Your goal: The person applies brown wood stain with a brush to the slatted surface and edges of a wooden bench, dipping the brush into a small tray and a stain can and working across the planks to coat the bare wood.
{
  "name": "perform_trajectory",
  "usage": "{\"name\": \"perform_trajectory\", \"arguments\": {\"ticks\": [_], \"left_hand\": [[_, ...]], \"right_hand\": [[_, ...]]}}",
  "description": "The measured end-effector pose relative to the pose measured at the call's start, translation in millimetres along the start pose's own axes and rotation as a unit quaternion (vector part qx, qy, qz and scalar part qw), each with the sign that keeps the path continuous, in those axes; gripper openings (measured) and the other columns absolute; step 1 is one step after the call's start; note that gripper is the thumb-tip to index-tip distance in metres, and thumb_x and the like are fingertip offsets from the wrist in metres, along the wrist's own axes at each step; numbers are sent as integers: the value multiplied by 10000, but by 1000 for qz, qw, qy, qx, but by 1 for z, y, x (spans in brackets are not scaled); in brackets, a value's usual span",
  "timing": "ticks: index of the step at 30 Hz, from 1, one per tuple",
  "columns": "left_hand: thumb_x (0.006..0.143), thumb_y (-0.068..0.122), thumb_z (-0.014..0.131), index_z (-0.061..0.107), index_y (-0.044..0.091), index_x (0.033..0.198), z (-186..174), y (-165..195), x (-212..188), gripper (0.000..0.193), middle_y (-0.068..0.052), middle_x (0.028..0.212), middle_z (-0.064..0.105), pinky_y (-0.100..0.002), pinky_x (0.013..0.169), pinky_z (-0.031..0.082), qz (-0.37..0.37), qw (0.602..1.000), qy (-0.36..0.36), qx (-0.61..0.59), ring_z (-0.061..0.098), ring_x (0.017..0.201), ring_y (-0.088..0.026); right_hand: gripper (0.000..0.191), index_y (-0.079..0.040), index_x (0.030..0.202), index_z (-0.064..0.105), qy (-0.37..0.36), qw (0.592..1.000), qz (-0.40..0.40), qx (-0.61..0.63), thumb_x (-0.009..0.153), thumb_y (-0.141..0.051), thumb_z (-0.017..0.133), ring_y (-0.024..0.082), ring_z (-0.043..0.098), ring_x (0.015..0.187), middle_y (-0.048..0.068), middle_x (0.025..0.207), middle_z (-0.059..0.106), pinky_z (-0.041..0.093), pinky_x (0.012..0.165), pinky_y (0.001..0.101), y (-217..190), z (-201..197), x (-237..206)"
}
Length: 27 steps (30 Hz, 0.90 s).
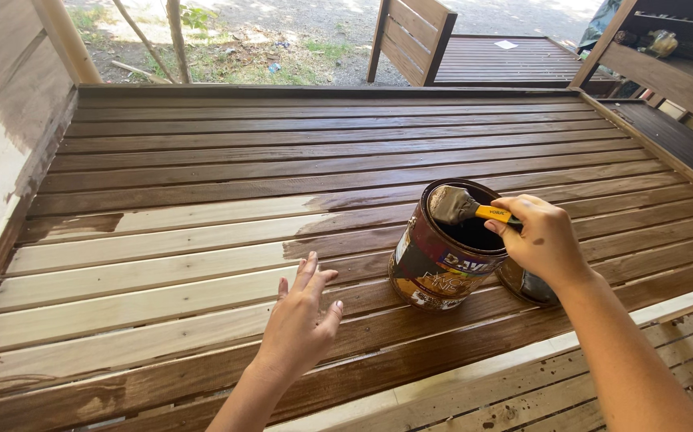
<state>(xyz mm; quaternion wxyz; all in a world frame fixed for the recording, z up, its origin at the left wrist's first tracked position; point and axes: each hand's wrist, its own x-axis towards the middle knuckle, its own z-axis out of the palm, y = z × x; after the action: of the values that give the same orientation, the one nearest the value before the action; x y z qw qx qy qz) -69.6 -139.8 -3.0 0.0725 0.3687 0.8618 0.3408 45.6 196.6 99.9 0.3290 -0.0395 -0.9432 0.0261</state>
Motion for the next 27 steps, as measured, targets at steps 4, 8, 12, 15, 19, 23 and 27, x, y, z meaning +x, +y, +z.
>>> {"name": "perform_trajectory", "arguments": {"ticks": [4, 8, 12, 15, 19, 23, 27], "left_hand": [[913, 249, 594, 512, 41, 1397, -10, -12, -3, 532, -258, 1603, 233, -517, 1219, 48, -13, 999, 30, -24, 143, 1530, -335], [896, 264, 613, 547, 60, 1377, -23, -30, -9, 527, -259, 1597, 259, -510, 1220, 80, -27, 997, 68, -34, 174, 1525, -348], [902, 278, 604, 563, 75, 1367, -35, -50, -17, 509, -244, 1605, 278, -501, 1224, 90, -47, 993, 101, -44, 209, 1524, -340], [900, 279, 598, 564, 82, 1369, -46, -65, -26, 510, -231, 1607, 282, -490, 1223, 85, -74, 990, 112, -51, 213, 1527, -320], [898, 284, 591, 563, 88, 1365, -60, -84, -41, 507, -213, 1618, 278, -486, 1225, 81, -103, 986, 123, -51, 225, 1520, -303], [914, 282, 578, 540, 110, 1384, -74, -105, -59, 501, -194, 1623, 268, -473, 1234, 61, -146, 981, 124, -43, 215, 1522, -278], [920, 271, 557, 536, 132, 1387, -86, -132, -82, 487, -166, 1626, 275, -453, 1245, 67, -178, 972, 149, -40, 229, 1522, -258]], "right_hand": [[310, -1, 1078, 739, 9, 1000, -1, 0, 832, -171, 819, 278, 735, 886, 146, 1000, 752, 595, 814, 364, -5, -4, -5], [299, -20, 1106, 743, 27, 1000, -2, 4, 855, -165, 817, 268, 736, 925, 133, 1037, 751, 589, 838, 360, -5, -6, -14], [289, -15, 1148, 747, 34, 998, 53, -3, 896, -135, 822, 252, 726, 947, 144, 1072, 747, 574, 810, 349, 0, 0, -31], [240, 14, 1153, 734, 55, 989, 122, 62, 954, -98, 808, 204, 717, 946, 134, 1042, 742, 562, 815, 309, 6, 8, -51], [188, 14, 1193, 704, 99, 943, 217, 233, 1038, -75, 762, 129, 696, 923, 89, 1037, 728, 552, 851, 253, 7, 19, -75], [177, -7, 1199, 682, 142, 904, 231, 332, 1043, -65, 743, 100, 690, 968, 68, 1072, 718, 558, 917, 229, -16, 29, -82], [219, -35, 1137, 738, 33, 959, 216, 179, 947, -135, 780, 174, 695, 1021, 111, 1083, 747, 560, 900, 312, -74, 74, -81]]}}
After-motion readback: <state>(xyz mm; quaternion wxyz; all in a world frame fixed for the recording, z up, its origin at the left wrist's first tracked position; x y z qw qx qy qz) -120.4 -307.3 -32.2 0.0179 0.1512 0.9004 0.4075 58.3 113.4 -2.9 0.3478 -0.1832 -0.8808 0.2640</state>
